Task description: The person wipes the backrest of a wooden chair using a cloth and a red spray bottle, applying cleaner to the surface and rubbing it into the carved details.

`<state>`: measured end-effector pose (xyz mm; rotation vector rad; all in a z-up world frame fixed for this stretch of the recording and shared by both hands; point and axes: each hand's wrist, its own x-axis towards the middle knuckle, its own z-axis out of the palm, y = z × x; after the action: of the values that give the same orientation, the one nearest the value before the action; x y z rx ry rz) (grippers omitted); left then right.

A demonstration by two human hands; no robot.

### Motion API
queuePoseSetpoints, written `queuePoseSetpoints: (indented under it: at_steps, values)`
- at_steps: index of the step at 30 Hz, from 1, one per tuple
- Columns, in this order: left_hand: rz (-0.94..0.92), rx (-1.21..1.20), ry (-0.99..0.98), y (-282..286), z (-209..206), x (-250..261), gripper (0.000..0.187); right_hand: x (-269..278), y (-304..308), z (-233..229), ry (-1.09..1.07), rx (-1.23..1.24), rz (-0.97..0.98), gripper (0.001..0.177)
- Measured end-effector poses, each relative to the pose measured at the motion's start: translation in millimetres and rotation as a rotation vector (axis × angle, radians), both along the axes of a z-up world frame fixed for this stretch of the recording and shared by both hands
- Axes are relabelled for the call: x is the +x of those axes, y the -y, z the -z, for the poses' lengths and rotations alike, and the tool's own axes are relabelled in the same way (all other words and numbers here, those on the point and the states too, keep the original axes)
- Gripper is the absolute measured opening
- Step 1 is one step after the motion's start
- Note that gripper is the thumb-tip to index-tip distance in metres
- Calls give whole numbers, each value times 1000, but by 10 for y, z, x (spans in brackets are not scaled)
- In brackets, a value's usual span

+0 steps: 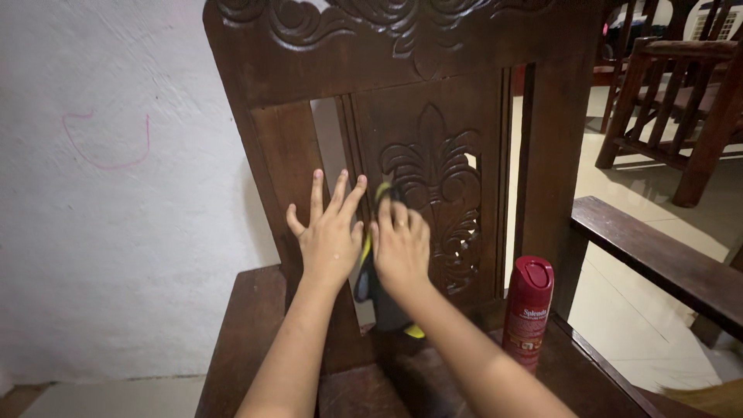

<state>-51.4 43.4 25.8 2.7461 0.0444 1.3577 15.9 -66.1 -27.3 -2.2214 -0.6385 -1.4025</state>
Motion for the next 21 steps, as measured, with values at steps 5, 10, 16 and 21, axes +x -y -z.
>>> queuePoseSetpoints:
  at_steps: [5, 10, 16, 21]
  values:
    - [-1, -2, -7, 9, -9, 19, 77, 214, -90, 55, 27, -17, 0, 53]
    - [-10, 4, 21, 23, 13, 60, 70, -73, -40, 605, -100, -117, -32, 63]
    - [8, -3, 65, 48, 25, 111, 52, 8, -1, 149, -20, 2, -89, 60]
    - [21, 40, 123, 50, 46, 86, 43, 62, 24, -2, 53, 93, -166, 53]
